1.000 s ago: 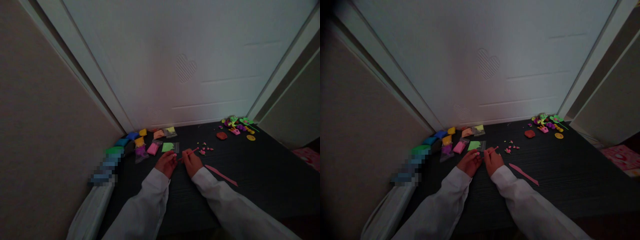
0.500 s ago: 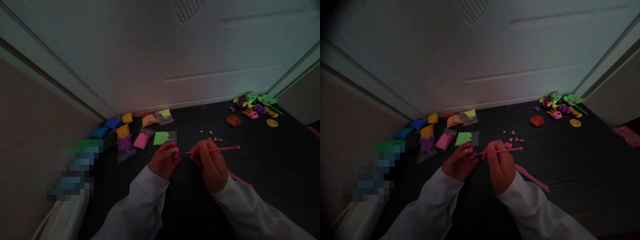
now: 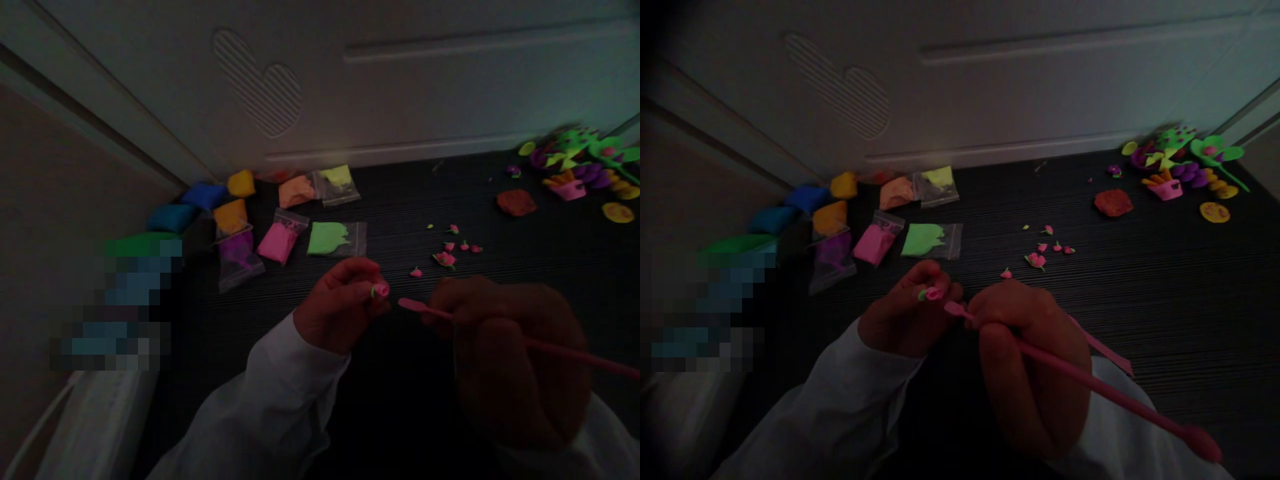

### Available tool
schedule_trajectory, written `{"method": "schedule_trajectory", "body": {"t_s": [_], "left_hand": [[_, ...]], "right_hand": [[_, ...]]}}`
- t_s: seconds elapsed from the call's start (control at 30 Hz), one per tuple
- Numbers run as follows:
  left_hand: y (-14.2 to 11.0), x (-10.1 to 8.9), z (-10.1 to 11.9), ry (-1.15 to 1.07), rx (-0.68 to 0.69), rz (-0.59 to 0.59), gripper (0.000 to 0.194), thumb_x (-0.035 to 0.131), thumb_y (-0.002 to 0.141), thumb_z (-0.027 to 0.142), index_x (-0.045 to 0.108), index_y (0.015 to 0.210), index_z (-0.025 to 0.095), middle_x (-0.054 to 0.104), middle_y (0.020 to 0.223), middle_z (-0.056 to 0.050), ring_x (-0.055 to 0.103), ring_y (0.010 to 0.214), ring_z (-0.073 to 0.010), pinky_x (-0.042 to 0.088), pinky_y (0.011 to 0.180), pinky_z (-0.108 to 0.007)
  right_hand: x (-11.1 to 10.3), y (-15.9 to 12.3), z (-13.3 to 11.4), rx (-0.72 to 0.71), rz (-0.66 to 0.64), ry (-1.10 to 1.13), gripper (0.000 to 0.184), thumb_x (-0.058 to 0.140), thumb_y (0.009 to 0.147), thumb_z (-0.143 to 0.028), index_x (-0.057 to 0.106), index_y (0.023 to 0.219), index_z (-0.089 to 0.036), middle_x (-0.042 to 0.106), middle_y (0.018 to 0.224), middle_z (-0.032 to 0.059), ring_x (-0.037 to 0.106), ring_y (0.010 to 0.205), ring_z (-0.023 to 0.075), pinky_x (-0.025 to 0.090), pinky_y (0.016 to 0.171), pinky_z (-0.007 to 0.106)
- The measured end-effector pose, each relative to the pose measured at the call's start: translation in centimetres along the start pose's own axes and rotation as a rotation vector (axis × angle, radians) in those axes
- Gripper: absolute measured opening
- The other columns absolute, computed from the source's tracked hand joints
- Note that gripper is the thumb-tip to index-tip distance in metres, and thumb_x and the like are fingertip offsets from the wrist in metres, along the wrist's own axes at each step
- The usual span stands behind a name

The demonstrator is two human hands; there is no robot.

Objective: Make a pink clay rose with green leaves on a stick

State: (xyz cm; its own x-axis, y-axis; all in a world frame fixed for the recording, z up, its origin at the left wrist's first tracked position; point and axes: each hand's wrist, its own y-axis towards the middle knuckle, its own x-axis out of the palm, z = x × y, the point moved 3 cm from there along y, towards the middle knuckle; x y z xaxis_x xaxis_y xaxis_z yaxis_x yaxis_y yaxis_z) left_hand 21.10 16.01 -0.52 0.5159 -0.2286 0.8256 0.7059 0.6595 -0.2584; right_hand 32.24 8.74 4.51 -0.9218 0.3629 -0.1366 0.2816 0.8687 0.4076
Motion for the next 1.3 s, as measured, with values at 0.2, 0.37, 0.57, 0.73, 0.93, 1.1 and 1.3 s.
{"method": "schedule_trajectory", "body": {"t_s": [0.2,0.37,0.57,0.73,0.93,1.1,1.3], "left_hand": [[0.0,0.0,-0.2,-0.023,-0.003,0.027,0.014,0.067,0.055,0.021,0.059,0.066,0.018,0.051,0.054,0.004,0.048,0.057,-0.0084,0.04,0.058,-0.024],[0.0,-0.3,-0.4,-0.01,-0.003,0.04,0.012,0.067,0.056,0.022,0.058,0.063,0.017,0.051,0.053,0.004,0.05,0.057,-0.009,0.041,0.059,-0.025],[0.1,-0.6,-0.5,-0.008,-0.002,0.052,0.014,0.067,0.056,0.023,0.059,0.064,0.017,0.052,0.053,0.004,0.05,0.056,-0.0073,0.04,0.054,-0.02],[0.2,-0.5,-0.7,-0.017,0.025,0.044,0.01,0.063,0.062,0.023,0.06,0.067,0.015,0.053,0.055,0.003,0.05,0.056,-0.0061,0.04,0.053,-0.018],[0.2,-0.5,-0.5,-0.027,0.024,0.078,0.012,0.062,0.062,0.019,0.061,0.072,0.014,0.056,0.063,0.002,0.051,0.06,-0.0057,0.043,0.059,-0.018],[0.4,-0.9,-0.5,0.026,0.03,0.122,0.011,0.06,0.062,0.014,0.06,0.073,0.016,0.057,0.062,0.002,0.052,0.06,-0.0072,0.043,0.061,-0.023],[0.4,-1.0,-0.5,0.035,0.022,0.129,0.01,0.06,0.064,0.018,0.06,0.073,0.014,0.059,0.064,0.0,0.054,0.063,-0.008,0.043,0.063,-0.022]], "right_hand": [[0.1,0.2,0.2,-0.004,0.01,-0.013,0.013,0.038,0.08,-0.022,0.051,0.081,-0.022,0.054,0.072,0.0021,0.052,0.061,0.0116,0.042,0.053,0.028],[0.6,0.2,0.6,-0.035,0.038,-0.017,0.014,0.038,0.079,-0.023,0.052,0.082,-0.022,0.055,0.072,0.0014,0.052,0.059,0.0107,0.042,0.052,0.027],[0.5,0.4,0.1,-0.189,-0.1,-0.064,0.021,0.04,0.077,-0.02,0.055,0.093,-0.02,0.059,0.076,0.0025,0.053,0.068,0.0133,0.044,0.059,0.029],[0.6,0.3,-0.1,-0.177,-0.109,-0.078,0.02,0.04,0.079,-0.024,0.055,0.092,-0.023,0.06,0.072,-0.0001,0.054,0.065,0.0122,0.044,0.059,0.028],[0.6,0.4,0.3,-0.057,-0.017,-0.097,0.02,0.037,0.081,-0.027,0.057,0.083,-0.024,0.06,0.073,0.0004,0.054,0.061,0.0111,0.042,0.055,0.028],[0.6,0.7,0.4,-0.071,0.065,-0.084,0.018,0.041,0.078,-0.022,0.059,0.079,-0.021,0.058,0.072,0.0002,0.051,0.057,0.0096,0.041,0.055,0.026],[0.6,0.8,0.5,-0.085,-0.02,-0.162,0.018,0.042,0.077,-0.017,0.058,0.083,-0.021,0.058,0.073,-0.0006,0.053,0.062,0.0092,0.042,0.06,0.024]]}}
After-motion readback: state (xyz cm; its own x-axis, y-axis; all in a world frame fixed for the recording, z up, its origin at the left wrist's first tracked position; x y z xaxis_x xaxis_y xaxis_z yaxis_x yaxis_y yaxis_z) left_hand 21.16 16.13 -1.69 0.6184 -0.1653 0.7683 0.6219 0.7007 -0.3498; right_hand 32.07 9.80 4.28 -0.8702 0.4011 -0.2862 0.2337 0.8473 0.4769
